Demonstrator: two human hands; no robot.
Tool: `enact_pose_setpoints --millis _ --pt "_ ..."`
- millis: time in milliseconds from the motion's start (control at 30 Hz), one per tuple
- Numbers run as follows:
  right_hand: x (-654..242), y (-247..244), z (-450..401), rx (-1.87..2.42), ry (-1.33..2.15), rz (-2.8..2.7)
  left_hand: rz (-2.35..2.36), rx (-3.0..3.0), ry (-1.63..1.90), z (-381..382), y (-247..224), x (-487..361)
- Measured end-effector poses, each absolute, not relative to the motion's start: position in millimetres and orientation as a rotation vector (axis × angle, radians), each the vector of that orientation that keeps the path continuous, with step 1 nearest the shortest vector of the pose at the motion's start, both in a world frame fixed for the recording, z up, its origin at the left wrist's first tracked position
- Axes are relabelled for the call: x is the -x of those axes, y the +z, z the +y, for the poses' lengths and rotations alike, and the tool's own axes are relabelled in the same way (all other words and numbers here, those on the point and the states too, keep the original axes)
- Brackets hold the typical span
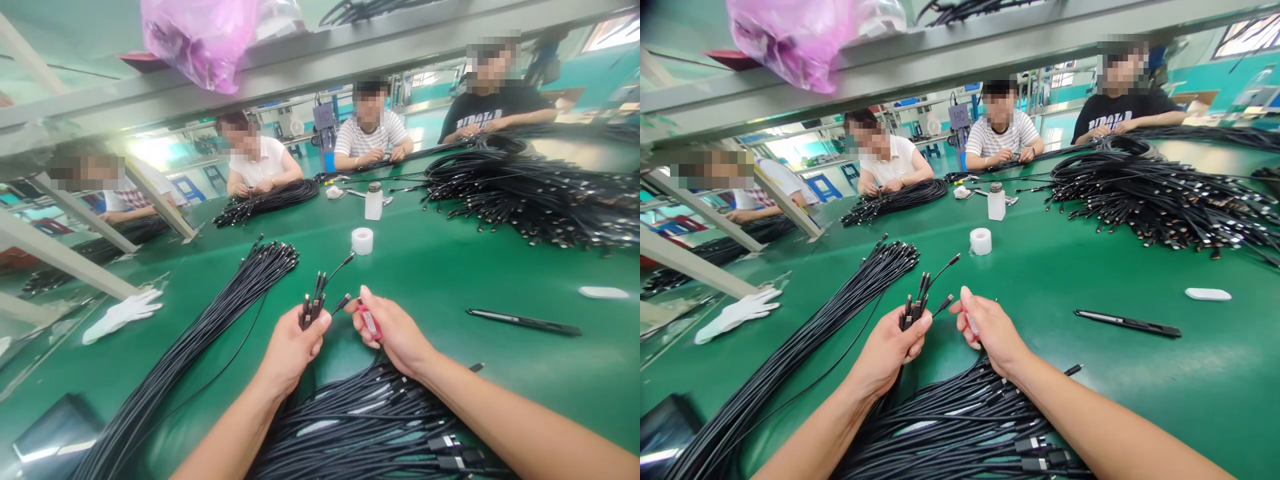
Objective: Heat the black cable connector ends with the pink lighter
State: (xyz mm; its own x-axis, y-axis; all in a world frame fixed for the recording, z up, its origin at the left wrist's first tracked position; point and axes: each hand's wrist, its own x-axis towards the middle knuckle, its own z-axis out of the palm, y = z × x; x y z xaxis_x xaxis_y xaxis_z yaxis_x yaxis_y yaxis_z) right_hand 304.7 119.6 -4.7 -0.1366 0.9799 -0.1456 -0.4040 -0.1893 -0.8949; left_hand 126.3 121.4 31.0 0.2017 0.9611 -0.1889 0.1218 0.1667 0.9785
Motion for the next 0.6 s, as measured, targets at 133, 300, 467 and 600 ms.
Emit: enact_pose_setpoints --millis 133,300,467,600 --pt "-299.8 -0.5 115.2 1.088 1.603 -0.940 1.220 -1.264 0.851 120.6 30.9 -126.5" --pt "-300.5 -0.9 117.2 1.064 1.590 -0.813 1.241 -1.285 0.853 120.4 31.8 -127.7" --pt "-302.2 0.4 117.7 1.018 1.533 -0.733 1.254 -1.300 0.845 119.6 32.0 -129.5" --pt "-301.8 2.5 116.5 1.022 1.522 -0.720 1.258 -1.320 0.852 119.6 30.6 -130.7"
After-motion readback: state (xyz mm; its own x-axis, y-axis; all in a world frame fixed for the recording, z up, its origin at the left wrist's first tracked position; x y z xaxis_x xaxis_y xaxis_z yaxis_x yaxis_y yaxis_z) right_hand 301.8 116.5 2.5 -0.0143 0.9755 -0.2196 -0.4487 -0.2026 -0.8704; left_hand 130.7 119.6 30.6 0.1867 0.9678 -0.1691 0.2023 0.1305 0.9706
